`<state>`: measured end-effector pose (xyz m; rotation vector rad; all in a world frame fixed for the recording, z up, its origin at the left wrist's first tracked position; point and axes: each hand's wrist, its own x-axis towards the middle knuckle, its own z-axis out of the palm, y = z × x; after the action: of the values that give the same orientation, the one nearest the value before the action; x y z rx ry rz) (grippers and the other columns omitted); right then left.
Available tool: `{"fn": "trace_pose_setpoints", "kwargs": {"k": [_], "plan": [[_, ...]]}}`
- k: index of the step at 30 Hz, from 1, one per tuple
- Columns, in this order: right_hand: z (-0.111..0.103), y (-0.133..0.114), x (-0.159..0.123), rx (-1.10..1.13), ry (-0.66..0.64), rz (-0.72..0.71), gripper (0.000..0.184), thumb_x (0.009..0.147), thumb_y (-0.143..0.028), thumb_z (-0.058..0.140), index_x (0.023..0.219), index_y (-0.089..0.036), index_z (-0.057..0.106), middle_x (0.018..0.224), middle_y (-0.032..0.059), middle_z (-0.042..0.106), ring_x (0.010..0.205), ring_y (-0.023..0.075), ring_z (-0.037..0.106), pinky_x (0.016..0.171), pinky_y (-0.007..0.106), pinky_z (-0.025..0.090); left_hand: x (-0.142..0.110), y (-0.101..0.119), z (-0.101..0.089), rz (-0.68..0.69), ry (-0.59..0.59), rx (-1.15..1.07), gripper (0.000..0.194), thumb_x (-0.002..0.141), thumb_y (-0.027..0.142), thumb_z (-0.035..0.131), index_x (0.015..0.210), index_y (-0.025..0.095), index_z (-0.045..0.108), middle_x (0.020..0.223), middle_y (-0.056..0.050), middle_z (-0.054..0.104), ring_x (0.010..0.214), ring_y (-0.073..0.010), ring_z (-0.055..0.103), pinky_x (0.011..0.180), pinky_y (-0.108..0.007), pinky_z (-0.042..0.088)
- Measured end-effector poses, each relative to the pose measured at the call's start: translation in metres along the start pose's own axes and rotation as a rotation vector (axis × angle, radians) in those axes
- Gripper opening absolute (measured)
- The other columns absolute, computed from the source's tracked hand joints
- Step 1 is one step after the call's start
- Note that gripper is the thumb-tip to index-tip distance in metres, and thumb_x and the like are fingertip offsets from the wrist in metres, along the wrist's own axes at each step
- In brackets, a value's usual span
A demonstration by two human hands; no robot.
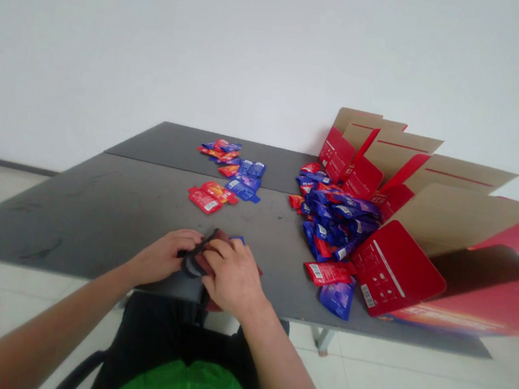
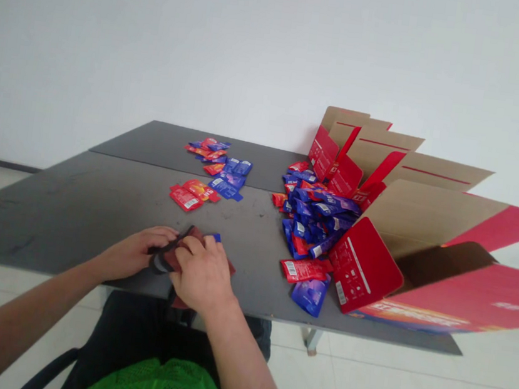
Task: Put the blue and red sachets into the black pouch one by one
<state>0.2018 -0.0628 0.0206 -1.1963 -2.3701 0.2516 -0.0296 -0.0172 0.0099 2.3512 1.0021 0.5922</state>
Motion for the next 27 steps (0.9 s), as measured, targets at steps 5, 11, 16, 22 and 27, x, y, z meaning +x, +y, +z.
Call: {"fn": "trace_pose_setpoints", "kwargs": {"k": [5,11,16,22,27], "plan": [[-0.025,0.042,-0.012,-0.109,-0.061,0.159,0.022,0.099,-0.021,0.056,0.113,-0.021,0.073,0.124,0.0068,0.068,0.109,0.0247,0.055,0.099,0.039,0.044,-0.006,-0.008,0.007,-0.037,0.063,0.091,0.022,0.098,0.039,0.063,0.088,0.023,0.075,0.11,-0.006,0.076,0.12,-0.0244,0.064,0.11,-0.039,0.047],[-0.042,0.024,0.002,-0.137,0.076,0.273,0.024,0.099,-0.021,0.057,0.12,-0.023,0.068,0.128,0.0065,0.066,0.111,0.0246,0.054,0.098,0.036,0.045,-0.008,-0.002,0.005,-0.062,0.089,0.067,0.025,0.097,0.042,0.062,0.085,0.023,0.075,0.113,-0.004,0.076,0.122,-0.0253,0.064,0.11,-0.036,0.048],[-0.005,0.0,0.023,-0.094,-0.068,-0.026,0.016,0.096,-0.02,0.061,0.11,-0.023,0.07,0.123,0.0047,0.069,0.111,0.0233,0.055,0.101,0.036,0.043,-0.005,0.004,0.003,-0.063,0.04,0.017,0.022,0.097,0.04,0.062,0.1,0.027,0.079,0.118,-0.003,0.077,0.122,-0.0243,0.065,0.114,-0.036,0.046],[-0.023,0.059,0.021,-0.209,-0.066,0.296,0.018,0.096,-0.016,0.057,0.104,-0.021,0.073,0.113,0.0081,0.07,0.102,0.0248,0.057,0.093,0.037,0.044,-0.009,-0.003,0.006,-0.11,0.07,0.031,0.026,0.099,0.042,0.06,0.087,0.024,0.075,0.113,-0.005,0.076,0.122,-0.0248,0.065,0.11,-0.037,0.048],[-0.032,0.035,0.024,-0.207,0.096,0.27,0.019,0.1,-0.02,0.056,0.111,-0.022,0.071,0.122,0.0083,0.068,0.109,0.0267,0.053,0.095,0.039,0.044,-0.008,-0.001,0.004,-0.111,0.064,0.036,0.027,0.098,0.042,0.06,0.084,0.024,0.075,0.113,-0.005,0.076,0.121,-0.0257,0.066,0.11,-0.036,0.048]]}}
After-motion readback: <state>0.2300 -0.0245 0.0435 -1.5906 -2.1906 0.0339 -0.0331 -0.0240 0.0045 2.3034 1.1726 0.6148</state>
